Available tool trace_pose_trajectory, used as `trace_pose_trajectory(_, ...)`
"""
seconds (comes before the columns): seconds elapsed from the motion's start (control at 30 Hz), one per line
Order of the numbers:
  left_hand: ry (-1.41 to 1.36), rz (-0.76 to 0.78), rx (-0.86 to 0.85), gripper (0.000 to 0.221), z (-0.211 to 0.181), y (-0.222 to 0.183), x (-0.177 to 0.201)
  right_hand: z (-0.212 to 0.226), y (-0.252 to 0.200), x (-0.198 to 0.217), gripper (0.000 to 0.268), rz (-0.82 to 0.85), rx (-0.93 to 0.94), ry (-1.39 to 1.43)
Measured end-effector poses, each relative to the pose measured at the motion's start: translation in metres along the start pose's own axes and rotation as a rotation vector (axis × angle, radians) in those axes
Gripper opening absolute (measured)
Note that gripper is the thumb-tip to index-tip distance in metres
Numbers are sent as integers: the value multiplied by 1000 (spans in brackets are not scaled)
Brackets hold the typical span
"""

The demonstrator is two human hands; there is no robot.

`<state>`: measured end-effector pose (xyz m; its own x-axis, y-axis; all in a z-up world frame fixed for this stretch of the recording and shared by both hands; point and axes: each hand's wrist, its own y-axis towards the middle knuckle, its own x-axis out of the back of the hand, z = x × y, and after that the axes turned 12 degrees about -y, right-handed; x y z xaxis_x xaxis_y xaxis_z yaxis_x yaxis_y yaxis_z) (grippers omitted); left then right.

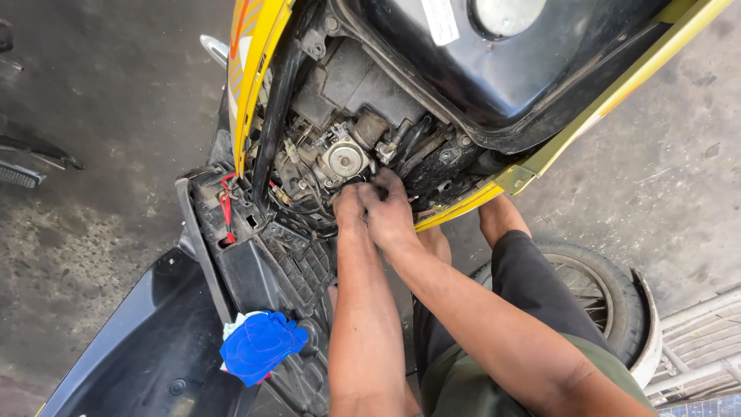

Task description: Adjusting the throttle cable tension and connection on a motorcycle carburetor by hand.

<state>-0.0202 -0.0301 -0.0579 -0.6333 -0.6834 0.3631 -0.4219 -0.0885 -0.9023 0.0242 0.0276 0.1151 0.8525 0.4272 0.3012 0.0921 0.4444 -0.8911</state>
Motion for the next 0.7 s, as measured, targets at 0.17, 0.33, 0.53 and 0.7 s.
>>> trace_pose_trajectory(0.17,307,62,-88,34,-34,-40,6,-19,23,-10,54,5,68,-305)
trace_pose_trajectory(0.33,-27,43,119,56,-12,0,11,-10,3,4,33,29,222,-429)
trace_pose_trajectory(0.53,-586,-33,77,11,43,59,-5,-17,41,-13,44,64,61,-241)
trace_pose_trajectory(0.7,-979,46,166,23,49,85,-1,-16,46,-24,65,67,8,-221)
